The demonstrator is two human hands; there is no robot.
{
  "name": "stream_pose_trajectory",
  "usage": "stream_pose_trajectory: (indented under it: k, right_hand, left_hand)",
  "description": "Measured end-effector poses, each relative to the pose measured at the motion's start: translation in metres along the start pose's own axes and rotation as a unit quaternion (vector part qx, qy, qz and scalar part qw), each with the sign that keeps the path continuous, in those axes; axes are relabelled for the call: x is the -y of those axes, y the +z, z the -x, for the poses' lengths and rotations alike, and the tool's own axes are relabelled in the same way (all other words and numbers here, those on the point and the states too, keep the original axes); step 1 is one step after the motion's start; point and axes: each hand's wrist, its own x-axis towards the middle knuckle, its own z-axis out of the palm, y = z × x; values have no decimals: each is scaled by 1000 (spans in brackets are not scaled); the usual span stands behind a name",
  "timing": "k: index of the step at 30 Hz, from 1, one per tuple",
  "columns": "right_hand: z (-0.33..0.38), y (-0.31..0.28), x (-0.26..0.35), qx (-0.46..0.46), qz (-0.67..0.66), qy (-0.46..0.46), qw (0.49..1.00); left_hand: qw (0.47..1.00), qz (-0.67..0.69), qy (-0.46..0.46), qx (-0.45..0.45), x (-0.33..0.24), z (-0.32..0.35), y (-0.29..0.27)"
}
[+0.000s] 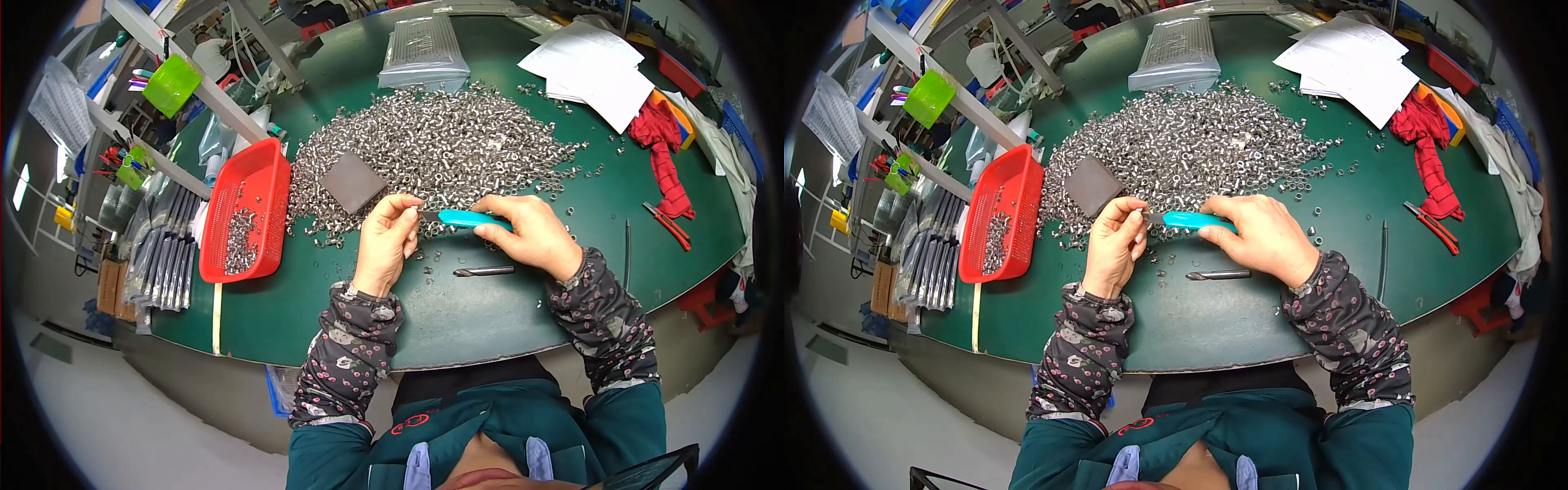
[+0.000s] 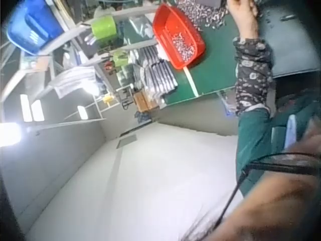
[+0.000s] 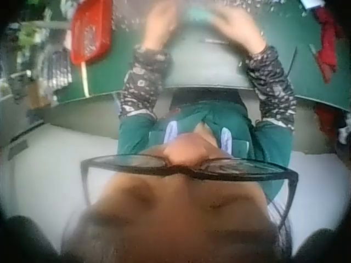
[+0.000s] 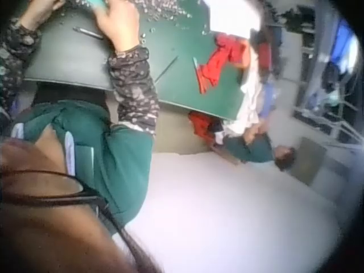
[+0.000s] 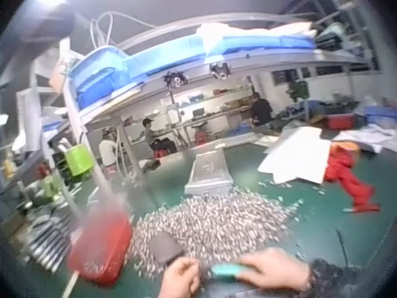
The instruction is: Inspecting and trimming small metal components at a workbench followed by recording data on a log sheet.
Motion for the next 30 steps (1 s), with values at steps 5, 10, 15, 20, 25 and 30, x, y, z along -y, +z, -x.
stream_pose_trajectory:
  k: [5, 10, 15, 20, 25, 30]
  right_hand:
    - [1, 1, -1, -26, 44, -28, 998]
    - [2, 3, -2, -48, 84, -45, 994]
    - [3, 4, -2, -65, 121, -57, 989]
    - [2, 4, -1, -91, 164, -96, 978]
    - [1, 3, -2, -108, 192, -124, 968]
    - [-2, 2, -3, -135, 209, -163, 955]
  left_hand:
    - [1000, 3, -15, -14, 0, 0, 1]
    - [999, 7, -33, -25, 0, 0, 0]
    - [998, 24, -56, -25, 0, 0, 0]
    - [998, 29, -58, -21, 0, -1, -3]
    - [998, 33, -59, -11, 0, -2, -4]
    - [991, 104, -81, -16, 0, -3, -3]
